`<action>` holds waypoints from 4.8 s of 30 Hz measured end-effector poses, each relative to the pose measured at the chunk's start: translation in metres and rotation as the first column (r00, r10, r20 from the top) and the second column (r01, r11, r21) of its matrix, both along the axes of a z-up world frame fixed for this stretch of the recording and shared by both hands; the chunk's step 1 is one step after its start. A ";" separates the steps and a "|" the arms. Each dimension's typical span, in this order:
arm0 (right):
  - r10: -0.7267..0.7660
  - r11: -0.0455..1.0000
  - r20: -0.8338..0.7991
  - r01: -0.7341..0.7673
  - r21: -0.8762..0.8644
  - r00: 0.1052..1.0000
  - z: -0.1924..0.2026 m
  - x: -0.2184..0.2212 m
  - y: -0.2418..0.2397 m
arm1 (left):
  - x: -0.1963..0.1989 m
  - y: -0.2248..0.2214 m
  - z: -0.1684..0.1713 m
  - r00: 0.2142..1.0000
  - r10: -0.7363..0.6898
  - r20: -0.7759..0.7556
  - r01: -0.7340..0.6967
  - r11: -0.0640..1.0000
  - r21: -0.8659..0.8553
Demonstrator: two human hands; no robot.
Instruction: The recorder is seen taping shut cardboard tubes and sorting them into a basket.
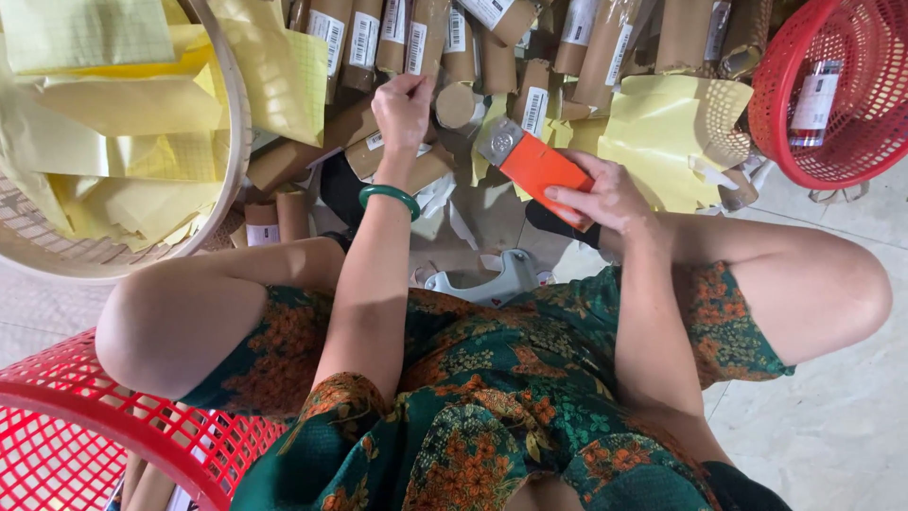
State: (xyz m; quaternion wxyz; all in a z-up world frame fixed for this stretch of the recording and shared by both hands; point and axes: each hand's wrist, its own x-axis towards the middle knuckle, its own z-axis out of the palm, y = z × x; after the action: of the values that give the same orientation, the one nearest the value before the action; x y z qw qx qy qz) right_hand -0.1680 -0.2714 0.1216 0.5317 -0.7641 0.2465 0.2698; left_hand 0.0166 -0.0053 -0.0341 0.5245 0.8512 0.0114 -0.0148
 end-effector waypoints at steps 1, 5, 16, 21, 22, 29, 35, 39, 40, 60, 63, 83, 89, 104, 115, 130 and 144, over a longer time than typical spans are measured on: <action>0.000 1.000 -0.002 0.000 0.000 1.000 -0.016 0.002 0.003 | -0.002 -0.002 0.002 1.000 0.000 -0.002 0.000 1.000 0.000; 0.268 0.925 0.185 -0.198 -0.325 0.946 -0.060 0.011 0.027 | -0.011 -0.008 0.000 0.998 0.051 -0.044 -0.043 0.984 0.172; 0.429 0.713 -0.203 -0.469 -0.521 0.880 -0.104 0.019 0.061 | -0.062 -0.014 -0.018 0.887 -0.462 -0.006 0.449 0.859 0.246; 0.419 0.818 0.153 -0.299 -0.492 0.895 -0.039 0.015 0.045 | -0.054 -0.005 -0.021 0.960 -0.277 0.025 0.275 0.958 0.082; 0.424 0.817 0.159 -0.300 -0.492 0.892 -0.021 0.019 0.041 | -0.041 -0.003 -0.021 0.962 -0.272 0.031 0.268 0.960 0.085; -0.061 0.993 0.195 0.040 0.109 0.979 0.053 0.019 0.015 | 0.000 -0.001 -0.072 0.897 -0.373 -0.239 0.440 0.693 0.571; -0.265 0.933 0.256 0.181 0.310 0.930 0.070 0.001 -0.015 | 0.026 -0.002 -0.074 0.902 -0.289 -0.321 0.431 0.646 0.630; -0.308 0.929 0.236 0.239 0.282 0.922 0.049 -0.002 -0.024 | 0.022 -0.014 -0.068 0.904 -0.367 -0.218 0.420 0.672 0.610; -0.308 0.929 0.235 0.239 0.281 0.922 0.048 0.001 -0.021 | 0.020 -0.015 -0.062 0.904 -0.367 -0.219 0.420 0.672 0.610; -0.247 0.957 0.373 0.165 0.237 0.895 0.040 0.012 -0.003 | 0.011 -0.030 -0.037 0.903 -0.393 -0.174 0.417 0.703 0.577; -0.234 0.963 0.376 0.161 0.215 0.897 0.039 0.011 -0.003 | 0.020 -0.034 -0.059 0.860 -0.443 -0.254 0.496 0.603 0.625; -0.248 0.957 0.365 0.169 0.234 0.897 0.035 0.014 -0.002 | 0.023 -0.021 -0.011 0.797 -0.446 -0.408 0.604 0.594 0.531; -0.249 0.956 0.372 0.166 0.243 0.894 0.039 0.015 0.000 | 0.024 -0.020 -0.023 0.796 -0.469 -0.382 0.605 0.595 0.529; -0.266 0.951 0.366 0.181 0.251 0.892 0.036 0.012 -0.001 | 0.017 -0.022 -0.016 0.820 -0.476 -0.318 0.561 0.557 0.612; -0.272 0.947 0.383 0.175 0.271 0.883 0.039 0.012 -0.001 | 0.016 -0.018 -0.052 0.809 -0.521 -0.272 0.563 0.554 0.614; -0.281 0.944 0.382 0.181 0.277 0.880 0.044 0.012 0.001 | 0.017 -0.029 -0.012 0.641 -0.615 -0.458 0.692 0.206 0.692; -0.271 0.938 0.401 0.147 0.313 0.875 0.047 0.009 0.000 | 0.027 -0.016 0.037 0.804 -0.521 -0.288 0.584 0.598 0.549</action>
State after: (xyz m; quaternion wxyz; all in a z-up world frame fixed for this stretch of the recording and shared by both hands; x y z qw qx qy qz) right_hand -0.1592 -0.2715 0.1688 0.6997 -0.6929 0.1625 0.0628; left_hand 0.0436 -0.0217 0.0030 0.1866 0.9328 -0.2229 -0.2132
